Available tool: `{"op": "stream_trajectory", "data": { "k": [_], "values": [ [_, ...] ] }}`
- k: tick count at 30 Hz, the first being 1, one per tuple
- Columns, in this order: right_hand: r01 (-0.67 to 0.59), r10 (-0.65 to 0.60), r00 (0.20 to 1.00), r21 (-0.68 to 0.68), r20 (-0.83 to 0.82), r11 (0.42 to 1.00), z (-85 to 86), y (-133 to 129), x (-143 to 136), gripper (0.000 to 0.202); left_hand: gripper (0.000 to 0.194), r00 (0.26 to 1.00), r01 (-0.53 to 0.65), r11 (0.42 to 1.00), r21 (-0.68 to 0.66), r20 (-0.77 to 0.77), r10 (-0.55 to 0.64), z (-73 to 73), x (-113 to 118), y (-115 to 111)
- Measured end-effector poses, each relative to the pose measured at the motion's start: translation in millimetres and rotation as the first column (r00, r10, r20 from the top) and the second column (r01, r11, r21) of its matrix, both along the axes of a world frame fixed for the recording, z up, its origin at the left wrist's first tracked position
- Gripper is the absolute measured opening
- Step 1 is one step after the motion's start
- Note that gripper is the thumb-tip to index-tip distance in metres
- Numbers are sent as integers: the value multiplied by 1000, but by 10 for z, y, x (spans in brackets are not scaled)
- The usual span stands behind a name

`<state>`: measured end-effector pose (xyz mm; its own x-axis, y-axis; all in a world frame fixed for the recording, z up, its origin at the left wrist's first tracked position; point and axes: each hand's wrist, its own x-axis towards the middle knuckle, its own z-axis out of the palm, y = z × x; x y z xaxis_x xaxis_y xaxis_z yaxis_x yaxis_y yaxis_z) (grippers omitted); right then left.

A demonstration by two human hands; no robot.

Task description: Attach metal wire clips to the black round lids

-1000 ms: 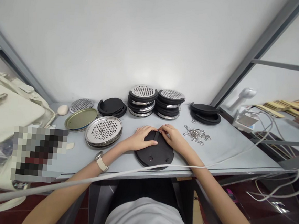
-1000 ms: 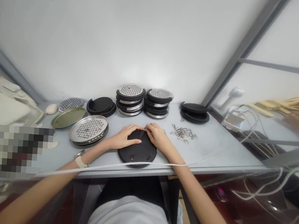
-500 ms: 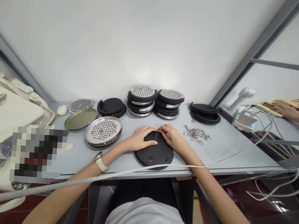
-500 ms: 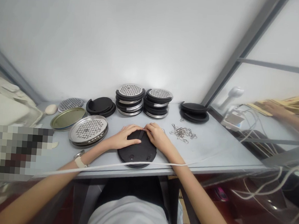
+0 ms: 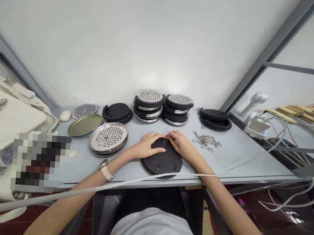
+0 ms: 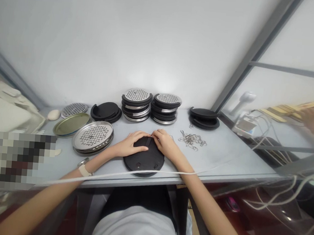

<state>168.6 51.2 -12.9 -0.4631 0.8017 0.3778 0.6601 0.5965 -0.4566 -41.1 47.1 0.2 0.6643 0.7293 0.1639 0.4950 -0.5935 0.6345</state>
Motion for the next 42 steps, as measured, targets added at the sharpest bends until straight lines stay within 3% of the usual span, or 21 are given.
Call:
{"op": "stream_trajectory", "data": {
  "k": [42],
  "values": [
    [21, -21, 1000, -12, -16, 1000, -14, 4, -8, 18, 47, 999, -16, 999, -36, 32, 17, -45, -8, 17]
  ]
}}
